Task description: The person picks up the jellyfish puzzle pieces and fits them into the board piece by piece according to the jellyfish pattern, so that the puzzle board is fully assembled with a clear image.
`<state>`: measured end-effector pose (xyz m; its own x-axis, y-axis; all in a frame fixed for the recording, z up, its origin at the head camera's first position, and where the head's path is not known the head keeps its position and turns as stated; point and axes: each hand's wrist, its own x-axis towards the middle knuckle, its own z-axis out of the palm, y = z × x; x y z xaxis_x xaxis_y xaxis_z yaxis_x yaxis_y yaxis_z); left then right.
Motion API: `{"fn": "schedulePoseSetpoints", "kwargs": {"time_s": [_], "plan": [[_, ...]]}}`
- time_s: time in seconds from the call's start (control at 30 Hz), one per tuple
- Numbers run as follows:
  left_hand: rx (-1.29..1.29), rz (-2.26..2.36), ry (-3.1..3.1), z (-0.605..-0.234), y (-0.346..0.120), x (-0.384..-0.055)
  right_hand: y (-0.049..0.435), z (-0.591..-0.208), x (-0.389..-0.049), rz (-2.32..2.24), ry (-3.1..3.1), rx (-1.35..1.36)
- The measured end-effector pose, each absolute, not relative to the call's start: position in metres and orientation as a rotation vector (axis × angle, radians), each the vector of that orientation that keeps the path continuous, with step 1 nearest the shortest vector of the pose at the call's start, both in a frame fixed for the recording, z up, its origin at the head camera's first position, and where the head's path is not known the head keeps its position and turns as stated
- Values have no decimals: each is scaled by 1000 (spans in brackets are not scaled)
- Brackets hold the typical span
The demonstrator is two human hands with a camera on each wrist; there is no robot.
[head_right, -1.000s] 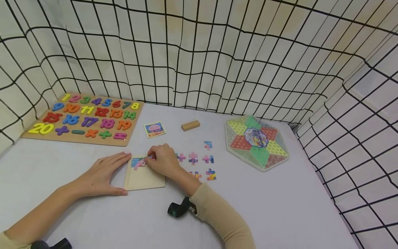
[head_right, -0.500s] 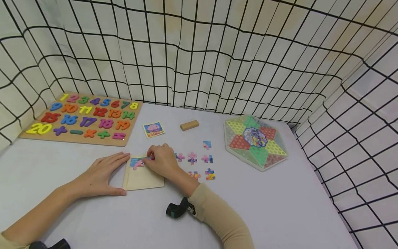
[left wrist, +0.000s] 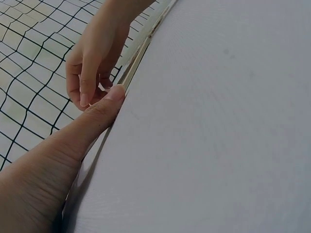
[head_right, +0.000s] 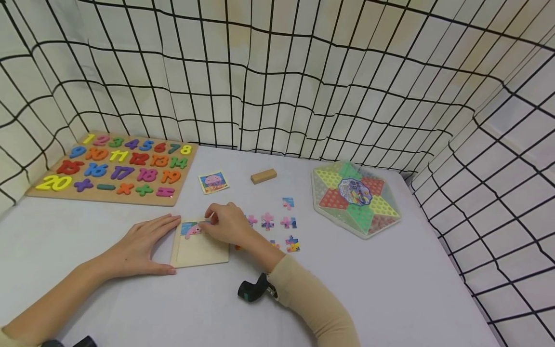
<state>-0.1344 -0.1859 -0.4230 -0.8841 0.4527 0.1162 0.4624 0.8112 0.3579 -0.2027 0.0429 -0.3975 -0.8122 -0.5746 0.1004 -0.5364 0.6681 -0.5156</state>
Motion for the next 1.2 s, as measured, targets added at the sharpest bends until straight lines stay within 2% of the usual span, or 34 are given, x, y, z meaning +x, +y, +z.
{"fn": "schedulePoseSetpoints", "kwargs": {"time_s": [0.57, 1.2], "plan": [[-741, -582, -2968, -425, -186, -133, 75, -382, -208, -913, 2781, -939], [-755, -580, -2961, -424, -186, -134, 150, -383, -223, -1037, 2946, -750]]}}
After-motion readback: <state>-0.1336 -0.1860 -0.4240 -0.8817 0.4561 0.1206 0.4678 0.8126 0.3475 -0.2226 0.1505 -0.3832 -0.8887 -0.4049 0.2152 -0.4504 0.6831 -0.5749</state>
